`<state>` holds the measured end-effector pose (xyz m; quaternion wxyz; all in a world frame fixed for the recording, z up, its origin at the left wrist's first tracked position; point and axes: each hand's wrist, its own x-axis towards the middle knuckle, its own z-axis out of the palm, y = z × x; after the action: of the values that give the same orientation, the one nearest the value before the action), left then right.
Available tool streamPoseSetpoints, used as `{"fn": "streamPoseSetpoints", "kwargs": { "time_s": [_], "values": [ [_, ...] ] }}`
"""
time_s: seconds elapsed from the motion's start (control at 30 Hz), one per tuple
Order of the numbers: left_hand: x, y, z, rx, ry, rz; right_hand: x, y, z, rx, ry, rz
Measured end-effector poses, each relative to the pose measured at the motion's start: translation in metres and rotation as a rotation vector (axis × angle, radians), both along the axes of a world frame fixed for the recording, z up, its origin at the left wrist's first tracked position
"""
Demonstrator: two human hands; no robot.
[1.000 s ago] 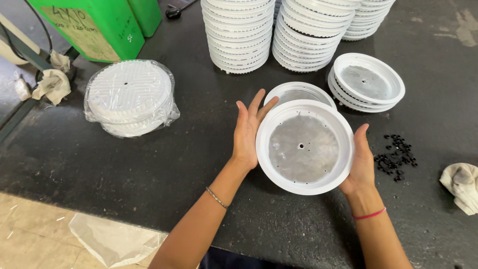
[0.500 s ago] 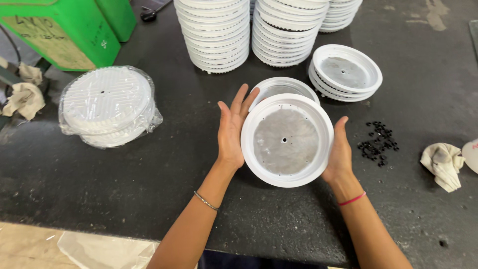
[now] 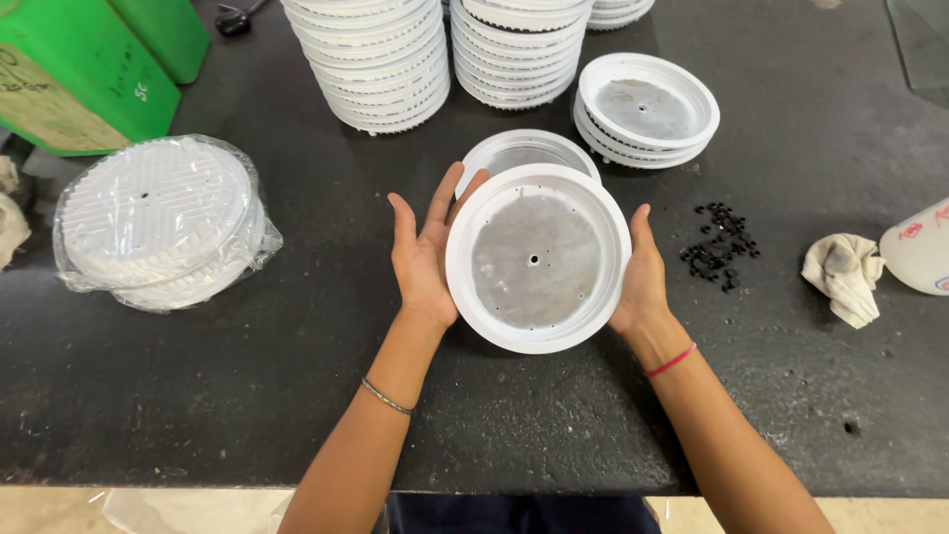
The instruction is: The person unwraps a round white plastic lamp cover from its plastic film, wipes the mesh screen on its underside with a cloth, pours liquid from a bottle onto the screen, wipes it again, then wraps the cover back in the plastic film and sets it aside. They also handle small black screws on the workbench.
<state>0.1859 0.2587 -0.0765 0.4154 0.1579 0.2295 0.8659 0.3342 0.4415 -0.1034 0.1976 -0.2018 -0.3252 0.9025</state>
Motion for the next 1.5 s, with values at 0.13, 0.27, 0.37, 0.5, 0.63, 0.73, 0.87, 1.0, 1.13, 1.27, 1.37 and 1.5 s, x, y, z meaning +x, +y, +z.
{"fn": "streamPoseSetpoints", "kwargs": {
  "time_s": [0.13,0.27,0.37,0.5,0.63,0.73,0.87,1.0,1.13,1.27,1.37,1.5],
  "values": [
    [-0.006,0.003,-0.015,-0.138,-0.042,-0.057,0.001,0.003,-0.008,-0.042,0.048,0.021],
    [-0.01,0.005,-0.026,-0.298,-0.102,-0.079,0.004,0.01,-0.018,-0.105,0.082,0.028],
    [-0.008,0.002,-0.023,-0.287,-0.083,-0.083,0.003,0.012,-0.024,-0.129,0.102,0.03],
    [-0.003,-0.002,-0.01,-0.193,-0.056,-0.126,0.003,0.015,-0.029,-0.144,0.112,0.065],
    [0.004,-0.004,-0.003,-0.131,-0.066,-0.165,0.005,0.019,-0.031,-0.111,0.096,0.073],
    [0.003,-0.002,-0.004,-0.137,-0.12,-0.169,0.006,0.022,-0.031,-0.063,0.133,0.083],
    [0.003,0.003,-0.011,-0.163,-0.128,-0.161,0.007,0.022,-0.031,-0.028,0.138,0.08],
    [0.003,0.003,-0.013,-0.196,-0.163,-0.173,0.005,0.018,-0.029,0.063,0.105,0.071],
    [0.004,0.005,-0.011,-0.169,-0.133,-0.15,0.001,0.016,-0.025,0.064,0.008,0.013],
    [0.001,0.005,-0.014,-0.166,-0.102,-0.125,0.0,0.013,-0.022,0.063,-0.003,0.021],
    [0.001,0.005,-0.018,-0.17,-0.095,-0.109,0.0,0.01,-0.021,0.069,-0.035,0.01],
    [0.0,0.006,-0.017,-0.15,-0.128,-0.119,-0.003,0.008,-0.016,0.075,-0.041,-0.013]
  ]
}}
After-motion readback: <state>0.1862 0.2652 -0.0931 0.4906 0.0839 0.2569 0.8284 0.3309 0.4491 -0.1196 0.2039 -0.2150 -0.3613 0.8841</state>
